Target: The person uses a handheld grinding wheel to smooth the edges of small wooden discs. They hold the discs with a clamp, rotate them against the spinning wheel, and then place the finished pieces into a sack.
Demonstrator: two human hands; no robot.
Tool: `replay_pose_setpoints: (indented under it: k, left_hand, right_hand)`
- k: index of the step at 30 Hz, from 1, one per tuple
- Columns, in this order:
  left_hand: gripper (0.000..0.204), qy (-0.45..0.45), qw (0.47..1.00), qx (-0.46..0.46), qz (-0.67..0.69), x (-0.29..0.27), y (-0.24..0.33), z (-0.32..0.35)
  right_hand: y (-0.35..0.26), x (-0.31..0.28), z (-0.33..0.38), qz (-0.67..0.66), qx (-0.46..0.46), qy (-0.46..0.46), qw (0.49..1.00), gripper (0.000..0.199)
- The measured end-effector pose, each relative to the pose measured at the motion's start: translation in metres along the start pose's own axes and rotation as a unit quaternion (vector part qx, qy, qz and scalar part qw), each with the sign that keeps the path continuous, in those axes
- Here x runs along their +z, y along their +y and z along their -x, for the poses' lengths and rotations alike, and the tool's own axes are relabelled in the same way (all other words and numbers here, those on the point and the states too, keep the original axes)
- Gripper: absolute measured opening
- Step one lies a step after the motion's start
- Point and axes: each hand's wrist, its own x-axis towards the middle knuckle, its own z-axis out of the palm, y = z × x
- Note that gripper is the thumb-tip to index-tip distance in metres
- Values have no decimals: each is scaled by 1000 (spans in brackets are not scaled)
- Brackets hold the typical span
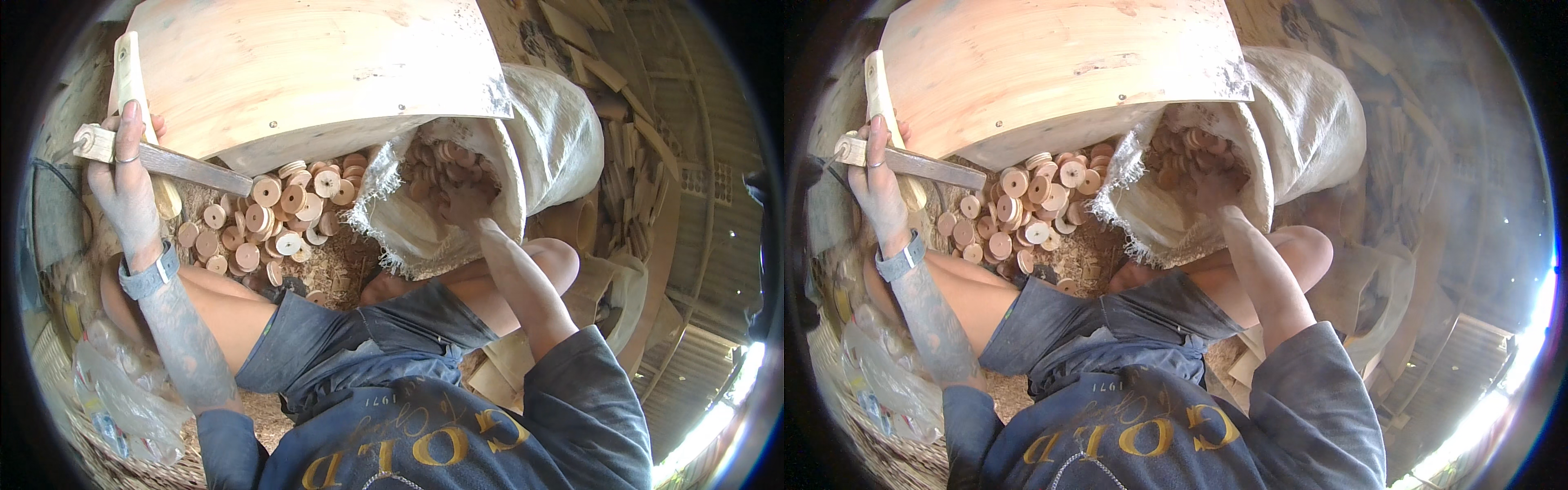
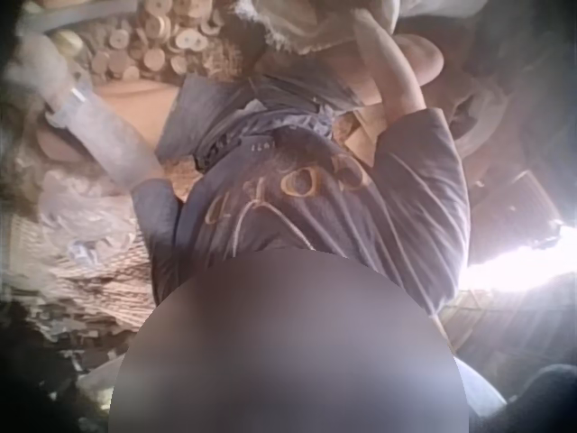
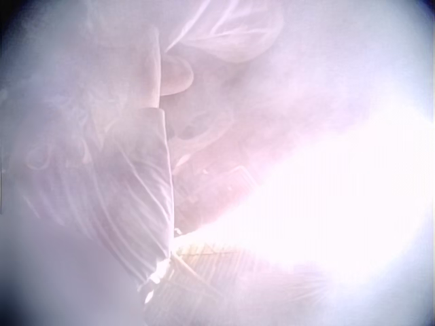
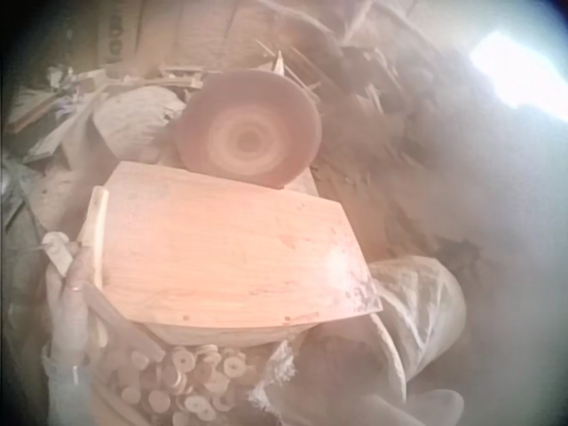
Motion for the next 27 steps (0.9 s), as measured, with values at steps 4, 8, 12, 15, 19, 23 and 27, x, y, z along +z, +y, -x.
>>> replay_pose_setpoints:
  k: [4,8,12,15,19,23,27]
  left_hand:
    - [33,2,1000,-4,0,-1,1,-1]
    - [33,-11,1000,-4,10,-2,0,-1]
    - [33,0,1000,3,-5,0,0,0]
    - [33,7,1000,10,-9,1,0,0]
    - [33,3,1000,8,6,1,0,-1]
    - [31,-4,1000,19,-5,0,0,-1]
    - [30,-8,1000,17,5,-1,1,0]
  right_hand:
    - [-6,16,-12,-59,63,128,988,67]
    - [17,25,-29,-124,165,136,969,57]
    - [50,10,-24,-294,114,215,925,47]
    - [49,-11,-8,-718,157,-31,678,48]
    - [-2,-30,-4,-825,113,-99,544,29]
    - [-58,-41,-4,-850,65,-147,501,25]
    - [-108,-52,-7,-817,26,-180,548,33]
